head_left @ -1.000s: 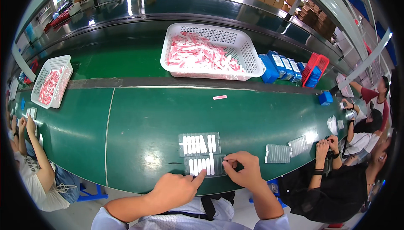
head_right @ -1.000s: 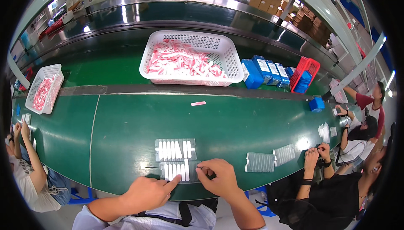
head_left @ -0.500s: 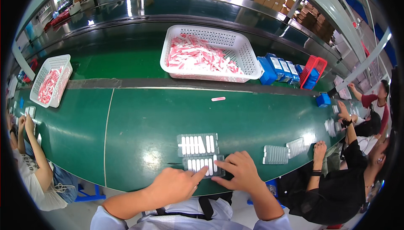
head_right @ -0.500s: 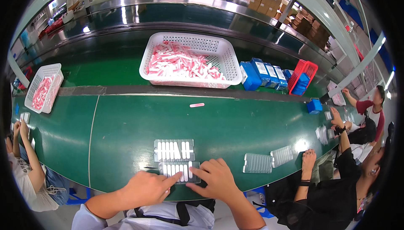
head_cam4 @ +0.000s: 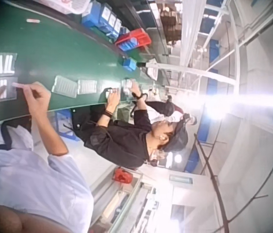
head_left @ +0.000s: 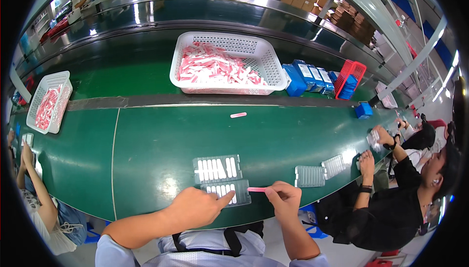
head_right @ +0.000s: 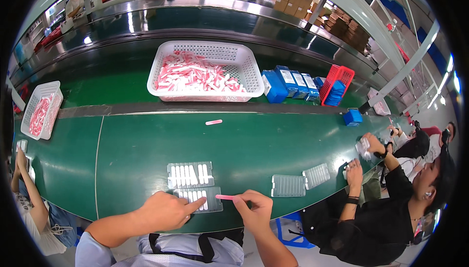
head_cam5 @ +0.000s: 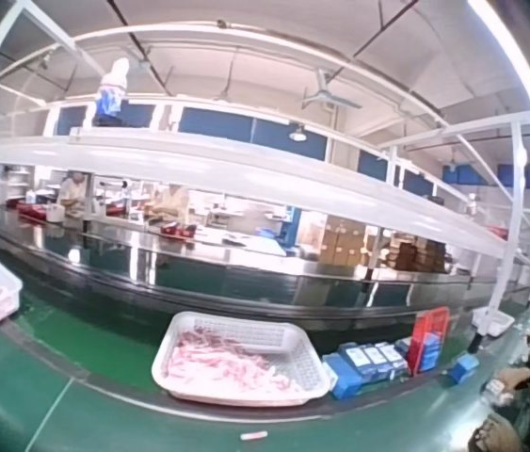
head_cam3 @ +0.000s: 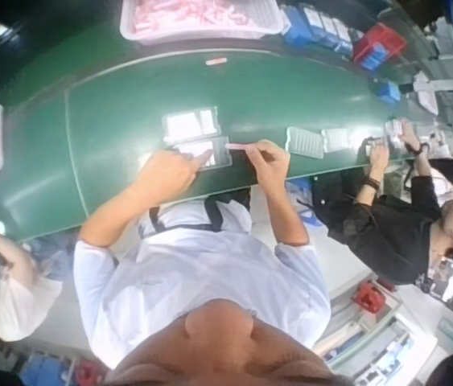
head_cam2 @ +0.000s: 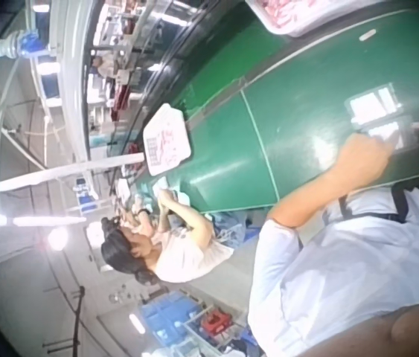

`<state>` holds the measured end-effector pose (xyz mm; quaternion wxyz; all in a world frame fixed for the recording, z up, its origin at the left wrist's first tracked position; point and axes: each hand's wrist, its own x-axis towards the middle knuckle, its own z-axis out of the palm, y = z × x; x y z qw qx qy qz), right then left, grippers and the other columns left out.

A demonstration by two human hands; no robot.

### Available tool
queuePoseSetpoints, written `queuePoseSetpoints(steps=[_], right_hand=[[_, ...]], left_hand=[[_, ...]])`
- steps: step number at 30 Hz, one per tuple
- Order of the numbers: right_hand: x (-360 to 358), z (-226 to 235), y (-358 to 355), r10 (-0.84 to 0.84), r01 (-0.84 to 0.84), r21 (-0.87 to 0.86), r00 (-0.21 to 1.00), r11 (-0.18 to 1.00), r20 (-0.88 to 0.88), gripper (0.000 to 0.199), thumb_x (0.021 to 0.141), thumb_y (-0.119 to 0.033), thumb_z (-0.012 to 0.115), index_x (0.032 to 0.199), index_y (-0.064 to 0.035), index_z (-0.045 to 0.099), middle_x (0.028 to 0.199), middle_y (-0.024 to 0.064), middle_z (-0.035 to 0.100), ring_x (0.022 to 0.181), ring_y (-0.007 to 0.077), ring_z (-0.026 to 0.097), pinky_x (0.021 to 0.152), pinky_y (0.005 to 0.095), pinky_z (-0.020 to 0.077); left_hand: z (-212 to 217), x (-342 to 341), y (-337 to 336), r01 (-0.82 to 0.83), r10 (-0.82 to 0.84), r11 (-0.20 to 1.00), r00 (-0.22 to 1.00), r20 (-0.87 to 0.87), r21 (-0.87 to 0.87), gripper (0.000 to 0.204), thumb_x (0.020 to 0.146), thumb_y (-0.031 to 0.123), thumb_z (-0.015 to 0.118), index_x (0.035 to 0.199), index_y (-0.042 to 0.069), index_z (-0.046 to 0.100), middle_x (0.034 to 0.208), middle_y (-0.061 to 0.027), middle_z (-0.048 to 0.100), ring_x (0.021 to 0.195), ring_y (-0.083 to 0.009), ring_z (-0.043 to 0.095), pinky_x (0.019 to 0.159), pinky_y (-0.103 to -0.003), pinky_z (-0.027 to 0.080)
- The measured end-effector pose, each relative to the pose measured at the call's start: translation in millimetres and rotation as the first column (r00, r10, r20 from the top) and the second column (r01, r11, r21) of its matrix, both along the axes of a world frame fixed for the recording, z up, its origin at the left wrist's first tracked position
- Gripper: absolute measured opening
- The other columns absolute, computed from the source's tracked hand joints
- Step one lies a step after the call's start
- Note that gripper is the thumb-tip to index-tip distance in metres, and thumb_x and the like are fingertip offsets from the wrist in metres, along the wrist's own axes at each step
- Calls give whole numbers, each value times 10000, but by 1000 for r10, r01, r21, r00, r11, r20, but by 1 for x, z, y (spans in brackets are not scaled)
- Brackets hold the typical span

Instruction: The person assembles small plastic components and metal strips into assembly trays by hand at a factory workstation.

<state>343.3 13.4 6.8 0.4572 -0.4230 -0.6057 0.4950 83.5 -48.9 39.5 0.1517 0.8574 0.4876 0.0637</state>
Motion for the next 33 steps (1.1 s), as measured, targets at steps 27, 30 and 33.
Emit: queuePoseSetpoints(steps=[27, 30, 33], right_hand=[[-42, 32, 50, 451, -562, -29, 629, 826, 633, 281, 834, -129, 792, 1100, -71, 721, 690, 21, 572, 598, 139, 515, 598, 287, 426], [-42, 29, 55, 435, -621, 58, 610, 782, 663, 423, 822, -131, 814, 1217, -83, 672, 672, 14, 492, 597, 132, 467, 574, 285, 394], [-38, 26, 60, 497, -607, -16, 635, 794, 591, 471, 803, -98, 830, 1239, -74, 652, 676, 0, 450, 593, 125, 425, 552, 282, 365]], left_hand=[[-1, -24, 31, -81, 77, 996, 990, 119, 24, 415, 902, 198, 622, 1311, 128, 636, 793, -78, 709, 658, -253, 696, 559, -427, 538], [5, -29, 20, -90, 363, 900, 694, 621, -426, 350, 962, 130, 618, 1311, 114, 620, 686, -34, 598, 548, -181, 563, 531, -348, 473], [-5, -37, 3, 522, 887, 390, 7, 462, -758, 295, 1003, 80, 605, 1297, 66, 577, 767, 6, 544, 586, -127, 497, 523, -249, 390]])
